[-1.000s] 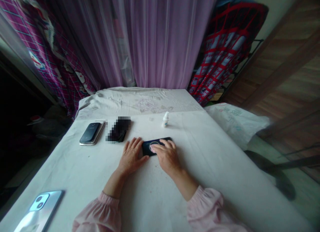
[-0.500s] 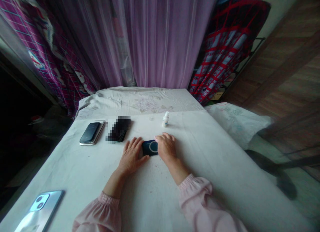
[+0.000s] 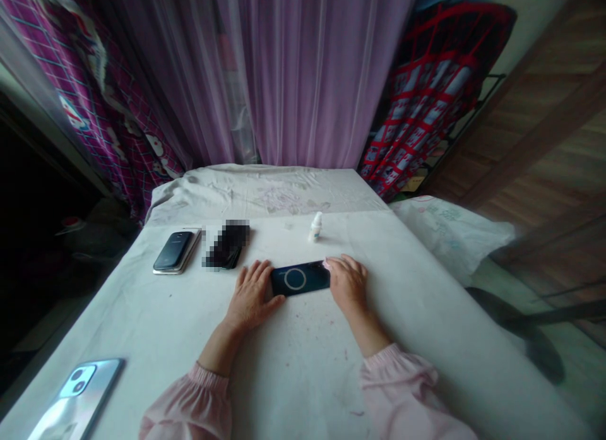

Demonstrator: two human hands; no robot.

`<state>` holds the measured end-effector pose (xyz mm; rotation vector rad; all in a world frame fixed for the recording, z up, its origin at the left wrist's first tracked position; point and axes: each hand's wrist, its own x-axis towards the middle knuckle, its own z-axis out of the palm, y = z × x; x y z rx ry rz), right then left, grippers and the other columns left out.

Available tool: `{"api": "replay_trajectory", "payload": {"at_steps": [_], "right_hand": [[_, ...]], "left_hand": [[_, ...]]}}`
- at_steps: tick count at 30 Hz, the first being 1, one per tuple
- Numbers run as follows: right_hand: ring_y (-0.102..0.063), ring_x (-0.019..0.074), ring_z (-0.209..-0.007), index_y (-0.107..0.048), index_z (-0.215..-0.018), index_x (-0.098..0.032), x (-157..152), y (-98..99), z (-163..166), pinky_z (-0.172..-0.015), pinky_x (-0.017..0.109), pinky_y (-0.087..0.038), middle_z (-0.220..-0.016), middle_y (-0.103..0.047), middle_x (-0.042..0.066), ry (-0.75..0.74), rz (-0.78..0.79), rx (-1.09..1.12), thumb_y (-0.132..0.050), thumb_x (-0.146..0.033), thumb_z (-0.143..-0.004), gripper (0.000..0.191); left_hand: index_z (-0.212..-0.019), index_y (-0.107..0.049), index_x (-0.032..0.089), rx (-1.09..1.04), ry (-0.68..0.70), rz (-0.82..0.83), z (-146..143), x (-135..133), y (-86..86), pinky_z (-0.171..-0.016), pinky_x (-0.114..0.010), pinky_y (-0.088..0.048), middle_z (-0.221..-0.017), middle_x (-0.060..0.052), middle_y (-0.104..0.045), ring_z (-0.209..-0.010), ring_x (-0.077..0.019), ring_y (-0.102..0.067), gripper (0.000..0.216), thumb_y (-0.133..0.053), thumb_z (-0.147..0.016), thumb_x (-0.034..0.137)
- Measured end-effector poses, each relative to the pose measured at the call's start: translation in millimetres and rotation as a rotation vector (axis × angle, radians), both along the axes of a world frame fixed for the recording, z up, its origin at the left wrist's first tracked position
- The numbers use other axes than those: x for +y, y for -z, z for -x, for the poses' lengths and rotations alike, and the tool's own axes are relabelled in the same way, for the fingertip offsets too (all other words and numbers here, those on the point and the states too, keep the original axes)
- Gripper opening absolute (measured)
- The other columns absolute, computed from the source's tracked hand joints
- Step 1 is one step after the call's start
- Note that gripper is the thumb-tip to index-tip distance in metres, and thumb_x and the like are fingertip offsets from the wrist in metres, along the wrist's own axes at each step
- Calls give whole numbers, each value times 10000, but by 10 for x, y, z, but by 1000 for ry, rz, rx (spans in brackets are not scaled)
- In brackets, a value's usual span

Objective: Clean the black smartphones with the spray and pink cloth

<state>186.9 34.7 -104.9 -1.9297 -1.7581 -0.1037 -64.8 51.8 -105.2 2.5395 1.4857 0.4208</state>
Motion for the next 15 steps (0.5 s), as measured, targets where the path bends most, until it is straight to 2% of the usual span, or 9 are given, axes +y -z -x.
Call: {"api": "replay_trajectory", "payload": {"at_steps": [5,9,12,15], "right_hand": [[-507,233,-1150,-702,-985,-217,-290,5,5,-966,380,-256,-1049,-724,48,-64,-47,-36,-420,-138,-920,301],[-508,234,-1151,-706,-979,-222,-476,13,-14,-973,382,-268,-1040,-723,52,-50,-67,-45,-426,-125,-907,305],[-492,243,-1170,-718,-961,-221,-433,27,-9,-961,386,-282,-1091,-708,58,-11,-49,-23,-428,-127,-901,311],[-461,262,-1209,-735,-920,-224,-202,14,16,-958,407,-286,-1134,-694,60,31,9,29,-441,-159,-902,301]], "left_hand": [[-1353,-429,181,-2,3,3,4,-1,-10,-1137,-552,-197,-1477,-130,-416,-1396,-327,-297,622,-555,-838,506],[-1357,-427,197,-11,13,-10,18,9,13,-1137,-549,-197,-1475,-124,-420,-1398,-322,-294,609,-548,-845,503],[-1360,-423,197,-8,23,-12,27,18,29,-1134,-554,-194,-1477,-126,-418,-1397,-321,-296,604,-549,-850,495],[-1368,-416,180,2,32,3,30,24,30,-1134,-559,-189,-1479,-137,-412,-1396,-328,-296,625,-548,-852,508]]}}
